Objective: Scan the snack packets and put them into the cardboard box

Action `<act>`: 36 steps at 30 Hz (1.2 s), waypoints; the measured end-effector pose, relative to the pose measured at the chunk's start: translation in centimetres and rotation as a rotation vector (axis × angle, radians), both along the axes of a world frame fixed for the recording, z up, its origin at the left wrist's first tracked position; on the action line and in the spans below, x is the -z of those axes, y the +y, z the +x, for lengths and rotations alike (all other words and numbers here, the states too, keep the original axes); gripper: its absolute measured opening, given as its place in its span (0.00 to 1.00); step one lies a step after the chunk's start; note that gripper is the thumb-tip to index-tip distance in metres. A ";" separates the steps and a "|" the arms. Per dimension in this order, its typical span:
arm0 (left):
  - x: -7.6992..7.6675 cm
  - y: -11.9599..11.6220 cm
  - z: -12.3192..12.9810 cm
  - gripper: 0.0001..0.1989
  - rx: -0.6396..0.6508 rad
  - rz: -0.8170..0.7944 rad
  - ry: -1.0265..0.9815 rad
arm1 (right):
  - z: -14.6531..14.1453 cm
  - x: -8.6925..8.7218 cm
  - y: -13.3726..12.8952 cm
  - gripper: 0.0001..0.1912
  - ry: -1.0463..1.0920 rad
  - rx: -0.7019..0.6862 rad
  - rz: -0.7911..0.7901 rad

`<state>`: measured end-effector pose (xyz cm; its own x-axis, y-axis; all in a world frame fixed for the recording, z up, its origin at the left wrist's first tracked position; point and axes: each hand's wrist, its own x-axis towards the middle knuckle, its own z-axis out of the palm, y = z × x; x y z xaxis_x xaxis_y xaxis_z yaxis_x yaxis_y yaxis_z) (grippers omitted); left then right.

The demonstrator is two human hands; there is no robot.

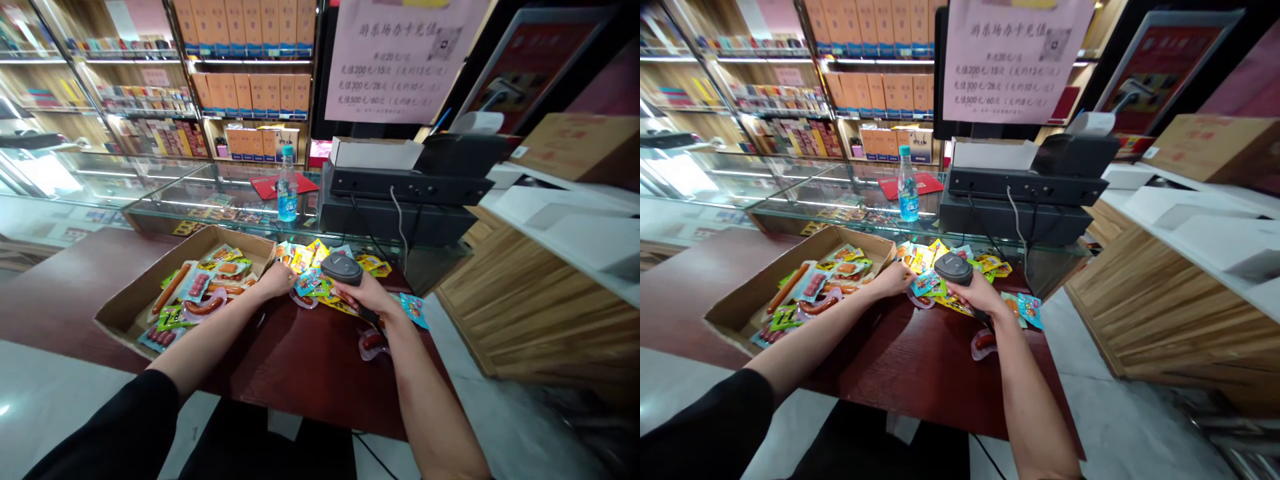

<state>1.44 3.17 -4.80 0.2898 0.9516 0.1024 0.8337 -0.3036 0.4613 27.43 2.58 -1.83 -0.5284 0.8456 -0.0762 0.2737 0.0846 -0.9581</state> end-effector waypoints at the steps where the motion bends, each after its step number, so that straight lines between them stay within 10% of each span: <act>1: 0.1 0.0 0.0 0.17 0.026 0.000 -0.013 | 0.0 -0.1 0.0 0.15 0.000 -0.001 0.000; 15: 1.0 1.5 -0.4 0.21 -0.250 -0.205 -0.615 | 0.1 1.0 0.3 0.16 -0.126 -0.012 0.027; 21: 0.9 1.3 -0.4 0.20 -0.263 -0.171 -0.558 | 0.1 1.0 0.3 0.17 -0.119 -0.010 0.030; 29: -4.3 -0.8 -0.7 0.17 -0.288 0.140 -0.412 | 0.2 0.2 0.1 0.19 -0.047 -0.038 0.001; 36: -9.7 -4.6 -9.9 0.21 -0.444 0.279 -0.284 | 0.1 0.0 -0.2 0.20 0.011 -0.034 -0.029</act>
